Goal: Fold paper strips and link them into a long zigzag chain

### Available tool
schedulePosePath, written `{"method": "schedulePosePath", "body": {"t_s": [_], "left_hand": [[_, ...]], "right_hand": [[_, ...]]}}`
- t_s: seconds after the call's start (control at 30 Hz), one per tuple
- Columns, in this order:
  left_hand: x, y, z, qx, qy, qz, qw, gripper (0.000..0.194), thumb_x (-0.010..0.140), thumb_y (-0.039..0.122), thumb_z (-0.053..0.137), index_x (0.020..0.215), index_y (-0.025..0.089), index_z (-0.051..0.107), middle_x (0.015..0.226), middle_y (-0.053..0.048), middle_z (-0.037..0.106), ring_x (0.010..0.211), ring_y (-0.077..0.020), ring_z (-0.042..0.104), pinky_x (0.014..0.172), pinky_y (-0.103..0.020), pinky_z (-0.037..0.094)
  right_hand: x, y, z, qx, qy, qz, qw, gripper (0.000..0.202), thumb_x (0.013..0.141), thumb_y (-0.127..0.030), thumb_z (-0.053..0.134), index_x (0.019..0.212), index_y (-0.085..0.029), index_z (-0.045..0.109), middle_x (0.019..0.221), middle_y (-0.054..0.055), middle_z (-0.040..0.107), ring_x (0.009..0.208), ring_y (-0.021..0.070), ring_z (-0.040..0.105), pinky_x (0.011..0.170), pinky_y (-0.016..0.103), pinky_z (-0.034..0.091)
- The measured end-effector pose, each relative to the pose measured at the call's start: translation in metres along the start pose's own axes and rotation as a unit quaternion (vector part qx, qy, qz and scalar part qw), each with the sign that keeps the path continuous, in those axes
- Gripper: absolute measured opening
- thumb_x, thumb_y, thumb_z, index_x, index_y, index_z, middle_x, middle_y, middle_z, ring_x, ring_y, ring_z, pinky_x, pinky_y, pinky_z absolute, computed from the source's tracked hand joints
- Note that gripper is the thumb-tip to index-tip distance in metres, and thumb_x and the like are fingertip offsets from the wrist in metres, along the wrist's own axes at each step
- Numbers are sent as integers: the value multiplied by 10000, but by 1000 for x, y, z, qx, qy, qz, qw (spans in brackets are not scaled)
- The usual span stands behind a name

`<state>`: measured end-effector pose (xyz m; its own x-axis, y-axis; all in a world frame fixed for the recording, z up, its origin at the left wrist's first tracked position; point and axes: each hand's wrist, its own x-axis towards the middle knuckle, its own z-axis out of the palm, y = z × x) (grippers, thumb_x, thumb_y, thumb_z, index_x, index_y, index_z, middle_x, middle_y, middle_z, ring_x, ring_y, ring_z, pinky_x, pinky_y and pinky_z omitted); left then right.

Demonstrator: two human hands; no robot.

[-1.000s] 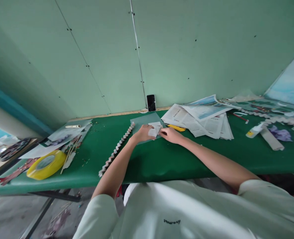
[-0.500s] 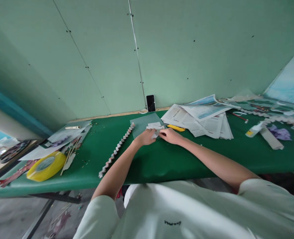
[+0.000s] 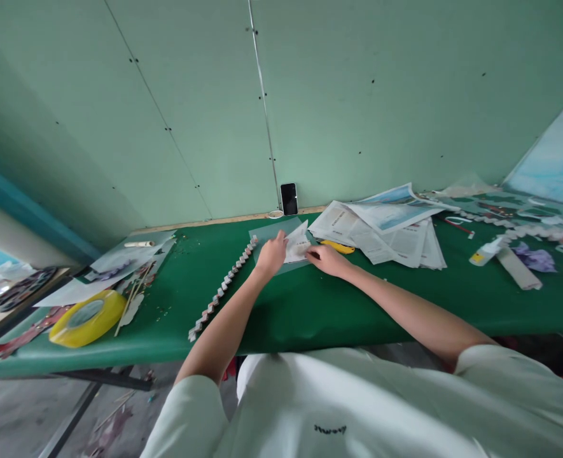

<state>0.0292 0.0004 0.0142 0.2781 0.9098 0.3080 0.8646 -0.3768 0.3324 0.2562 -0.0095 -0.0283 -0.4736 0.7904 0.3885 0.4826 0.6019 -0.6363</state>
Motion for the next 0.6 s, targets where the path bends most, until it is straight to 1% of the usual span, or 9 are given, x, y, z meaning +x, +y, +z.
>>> {"method": "schedulePosePath", "body": {"t_s": [0.07,0.13,0.17,0.23,0.3,0.37,0.43,0.5,0.6], "left_hand": [[2,-1,-3,-72,47,8,996,236,1071,299,467,1214,184,614,758,-63,698,696,-237,683,692,-276,446],[4,-1,-4,-146,77,19,986,206,1047,310,521,1160,192,646,731,-37,689,652,-207,661,664,-257,442],[5,-1,-5,-180,82,20,980,198,1034,315,540,1131,188,658,731,-32,691,637,-195,655,651,-251,443],[7,-1,-7,-235,74,21,969,203,1014,336,563,1081,178,671,770,-38,711,630,-180,658,628,-243,449],[8,-2,-9,-263,48,31,963,231,996,374,587,1055,170,679,793,-46,723,630,-175,662,608,-242,457],[10,-5,-12,-277,14,40,960,272,973,418,625,1045,163,688,742,-38,707,614,-176,653,584,-243,457],[12,-8,-13,-302,-16,33,953,315,950,452,664,1041,151,691,663,-21,668,592,-173,640,563,-240,455],[14,-10,-13,-350,-26,14,936,363,939,485,688,1058,141,687,652,-16,655,597,-162,637,568,-235,474],[15,-9,-10,-443,-24,-23,896,455,949,556,673,1118,134,670,752,-43,690,648,-148,648,611,-243,531]], "right_hand": [[2,3,0,10,31,5,999,309,1026,-447,527,907,-211,687,770,68,690,652,223,615,628,331,433],[5,8,-1,29,89,21,995,312,997,-481,573,1063,-196,682,902,98,713,742,241,648,678,349,481],[6,11,-1,44,122,39,991,376,971,-507,612,1167,-189,653,992,116,712,780,246,658,694,358,501],[9,17,-4,78,175,89,978,626,889,-564,714,1365,-197,538,1218,162,666,848,251,669,716,371,532],[12,22,-9,123,179,132,967,818,789,-590,822,1438,-238,471,1373,185,597,969,270,678,759,370,558],[13,24,-15,171,169,153,958,760,768,-607,840,1372,-268,527,1362,161,615,1087,285,661,816,359,561],[14,22,-21,223,164,148,949,612,782,-615,823,1225,-256,602,1241,127,670,1085,278,659,836,352,553],[14,19,-25,261,143,126,946,487,783,-605,824,1024,-226,636,1026,85,698,951,254,668,793,345,542],[14,15,-28,259,149,109,948,469,828,-640,772,792,-221,564,734,20,597,734,207,601,695,338,506]]}}
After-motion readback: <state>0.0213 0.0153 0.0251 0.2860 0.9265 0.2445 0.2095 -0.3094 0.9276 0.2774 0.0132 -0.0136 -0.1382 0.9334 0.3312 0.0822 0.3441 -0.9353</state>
